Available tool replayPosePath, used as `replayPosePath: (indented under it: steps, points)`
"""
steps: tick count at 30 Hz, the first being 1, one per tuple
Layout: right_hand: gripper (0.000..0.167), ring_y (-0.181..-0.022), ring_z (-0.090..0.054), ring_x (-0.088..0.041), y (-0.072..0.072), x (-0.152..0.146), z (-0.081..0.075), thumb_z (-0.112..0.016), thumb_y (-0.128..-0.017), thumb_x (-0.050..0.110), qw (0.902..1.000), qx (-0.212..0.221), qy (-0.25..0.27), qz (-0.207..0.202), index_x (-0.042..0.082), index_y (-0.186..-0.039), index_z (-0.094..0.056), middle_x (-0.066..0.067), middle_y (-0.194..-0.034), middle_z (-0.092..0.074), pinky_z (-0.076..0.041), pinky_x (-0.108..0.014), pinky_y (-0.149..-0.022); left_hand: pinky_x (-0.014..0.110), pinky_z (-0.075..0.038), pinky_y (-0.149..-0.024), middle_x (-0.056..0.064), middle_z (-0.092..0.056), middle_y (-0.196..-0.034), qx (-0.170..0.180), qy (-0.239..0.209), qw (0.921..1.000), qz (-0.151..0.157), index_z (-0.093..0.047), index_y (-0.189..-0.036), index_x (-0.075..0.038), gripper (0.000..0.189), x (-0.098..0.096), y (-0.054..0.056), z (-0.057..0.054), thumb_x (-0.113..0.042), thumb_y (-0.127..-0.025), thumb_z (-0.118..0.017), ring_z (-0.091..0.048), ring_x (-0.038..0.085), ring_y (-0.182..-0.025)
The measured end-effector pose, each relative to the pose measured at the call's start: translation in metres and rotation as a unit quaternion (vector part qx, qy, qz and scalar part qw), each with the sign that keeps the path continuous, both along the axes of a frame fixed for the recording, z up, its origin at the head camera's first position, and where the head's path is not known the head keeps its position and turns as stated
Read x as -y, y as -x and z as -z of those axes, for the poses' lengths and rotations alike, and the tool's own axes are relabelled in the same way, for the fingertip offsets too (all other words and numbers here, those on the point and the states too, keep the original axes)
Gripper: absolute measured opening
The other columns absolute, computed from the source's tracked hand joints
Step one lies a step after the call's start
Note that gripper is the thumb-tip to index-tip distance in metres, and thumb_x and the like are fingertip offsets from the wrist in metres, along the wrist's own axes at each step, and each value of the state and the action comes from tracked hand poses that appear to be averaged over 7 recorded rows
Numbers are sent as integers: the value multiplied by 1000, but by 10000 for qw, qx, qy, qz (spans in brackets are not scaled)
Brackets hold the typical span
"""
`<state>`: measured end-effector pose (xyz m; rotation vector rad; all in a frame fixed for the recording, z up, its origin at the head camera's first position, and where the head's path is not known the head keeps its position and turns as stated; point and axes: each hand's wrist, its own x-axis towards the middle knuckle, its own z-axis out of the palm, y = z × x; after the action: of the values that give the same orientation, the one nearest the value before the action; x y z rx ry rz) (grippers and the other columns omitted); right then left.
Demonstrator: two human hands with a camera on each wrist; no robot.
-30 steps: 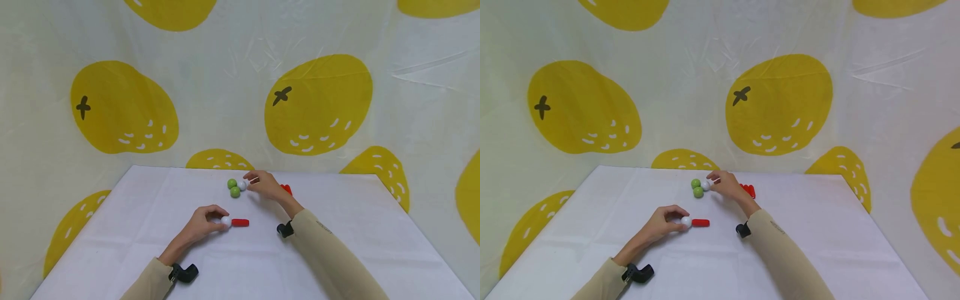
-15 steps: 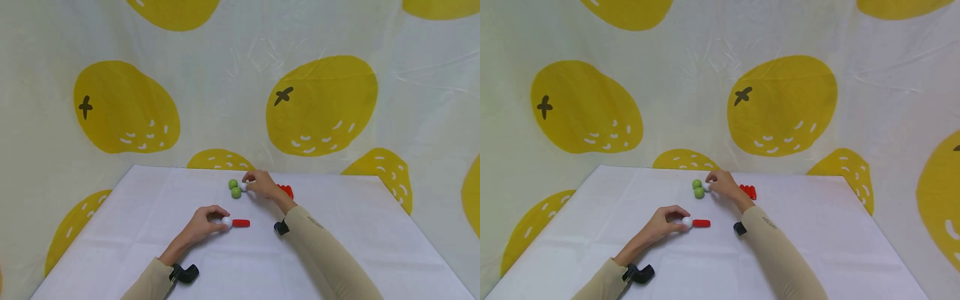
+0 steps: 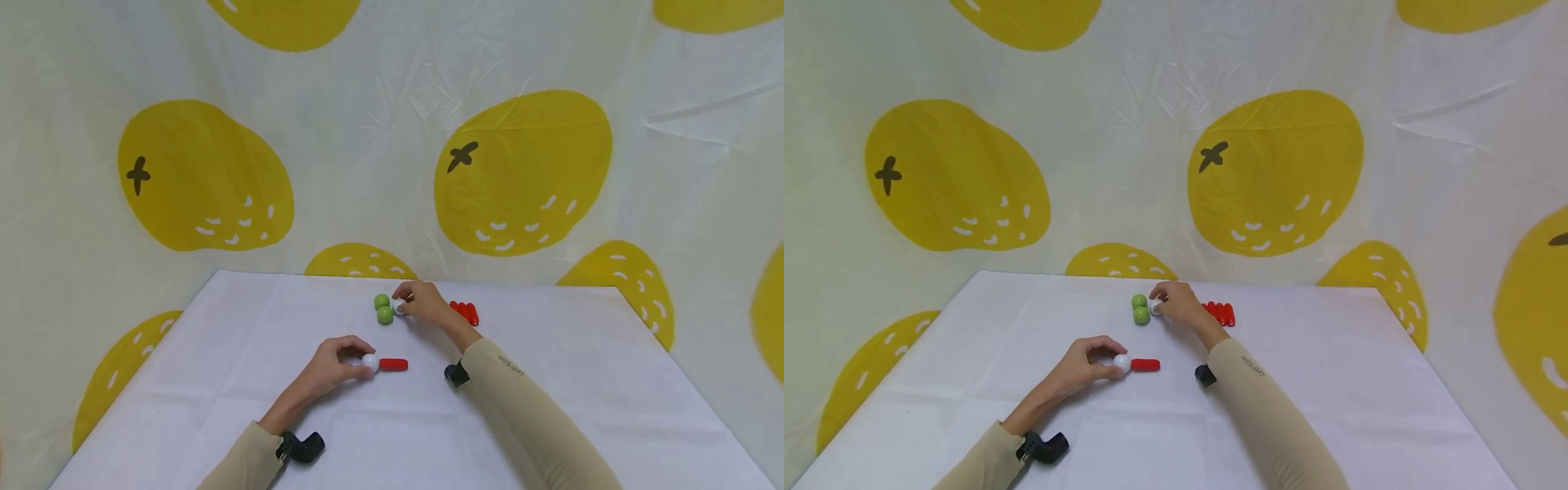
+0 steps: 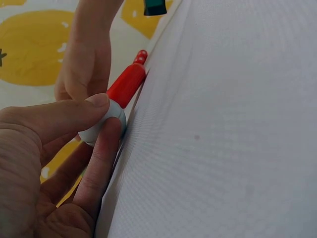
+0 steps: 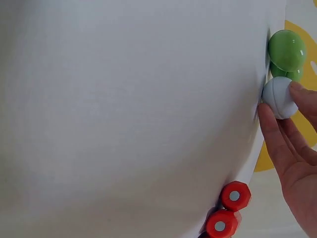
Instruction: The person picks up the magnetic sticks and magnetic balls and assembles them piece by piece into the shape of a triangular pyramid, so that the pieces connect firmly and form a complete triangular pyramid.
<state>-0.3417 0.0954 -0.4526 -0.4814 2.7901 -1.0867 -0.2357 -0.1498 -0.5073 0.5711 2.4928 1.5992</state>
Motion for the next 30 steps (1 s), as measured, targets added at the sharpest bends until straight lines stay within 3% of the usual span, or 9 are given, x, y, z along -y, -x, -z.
replayPosePath:
  steps: [11, 19, 30]
  points:
    - [27, -109, -63, -25, -8, -4, -9, -73, -96, 14, 10000, -6, 82, 18, 10, -122, -72, -8, -121, -72, -56, -40, -101, 37, -49, -101, -2, -75, -110, -14, -3, 10000, 34, -76, -112, -19, 31, -1, -1, -1, -22, -83, -87, -65, 16, -106]
    - [26, -107, -65, -26, -27, -6, -23, -74, -95, 13, 9996, -8, 289, 32, 8, -121, -72, -9, -118, -72, -58, -39, -97, 32, -51, -99, -3, -75, -108, -67, 112, 9999, -40, -76, -111, -20, 30, -2, -1, -3, -23, -84, -87, -66, 16, -105]
    - [25, -108, -66, -24, -52, -17, -28, -76, -92, 13, 9987, 228, 428, -134, 11, -118, -73, -6, -116, -73, -60, -37, -93, 33, -51, -100, -5, -75, -107, -27, 167, 9997, -176, -77, -110, -21, 28, -8, 2, -6, -25, -84, -87, -65, 14, -104]
